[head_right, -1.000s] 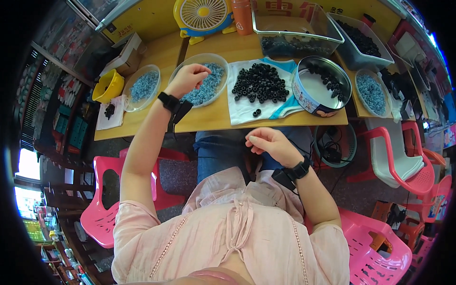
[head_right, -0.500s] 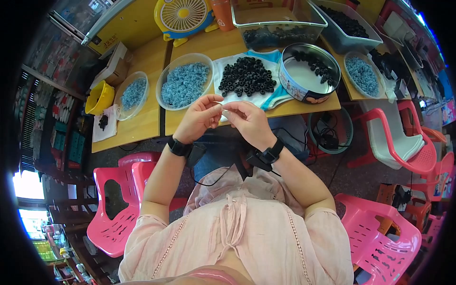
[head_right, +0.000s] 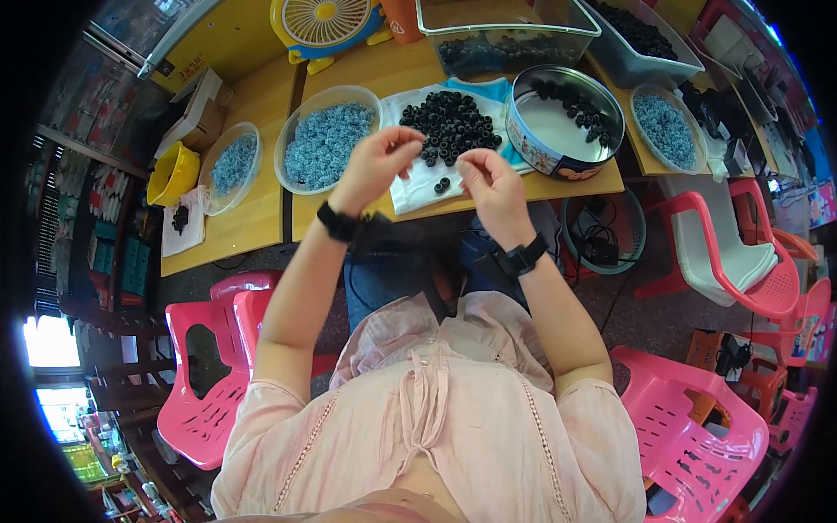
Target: The person inspects and sorts small black plastic components by hand on a workbench.
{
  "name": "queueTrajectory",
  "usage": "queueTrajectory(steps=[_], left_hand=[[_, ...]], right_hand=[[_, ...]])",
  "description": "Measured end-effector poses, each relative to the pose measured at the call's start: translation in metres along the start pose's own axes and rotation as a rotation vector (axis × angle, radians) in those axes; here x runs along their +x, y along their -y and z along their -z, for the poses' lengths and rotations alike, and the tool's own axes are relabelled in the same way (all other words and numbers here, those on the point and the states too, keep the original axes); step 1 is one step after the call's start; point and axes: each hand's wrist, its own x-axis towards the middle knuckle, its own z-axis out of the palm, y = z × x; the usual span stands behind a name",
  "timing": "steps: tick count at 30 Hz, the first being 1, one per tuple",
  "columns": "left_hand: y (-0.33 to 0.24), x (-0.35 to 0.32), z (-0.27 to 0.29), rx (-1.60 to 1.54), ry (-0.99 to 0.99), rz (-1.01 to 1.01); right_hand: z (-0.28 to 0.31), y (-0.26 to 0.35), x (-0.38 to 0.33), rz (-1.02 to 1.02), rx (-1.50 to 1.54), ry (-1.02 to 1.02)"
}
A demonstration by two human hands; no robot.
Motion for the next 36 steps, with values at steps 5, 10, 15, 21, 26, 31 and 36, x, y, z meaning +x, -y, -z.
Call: queueTrajectory(steps=[5, 10, 15, 21, 26, 31, 36], left_hand=[[0.018, 0.036, -0.002, 0.582, -0.058, -0.155], [0.018, 0.034, -0.008, 0.812, 0.004, -0.234], [0.007, 0.028, -0.005, 0.712, -0.037, -0.257], [0.012, 0.010, 0.005, -0.122, -0.098, 0.126], [0.022, -0.016, -0.004, -0.671, -0.058, 0.271], [0.021, -0.038, -0.015, -0.734, -0.035, 0.280], [0.040, -0.034, -0.013, -0.779, -0.096, 0.258]], right_hand=[[0.013, -0.013, 0.016, 0.161, -0.437, -0.049], [0.010, -0.014, 0.016, 0.393, -0.651, -0.002], [0.011, -0.018, 0.016, 0.468, -0.730, 0.046], [0.009, -0.013, 0.014, 0.377, -0.666, 0.045], [0.006, -0.007, 0.011, 0.416, -0.680, 0.026], [-0.003, -0.002, 0.011, 0.514, -0.679, 0.060], [0.004, 0.005, 0.034, 0.456, -0.762, 0.085]])
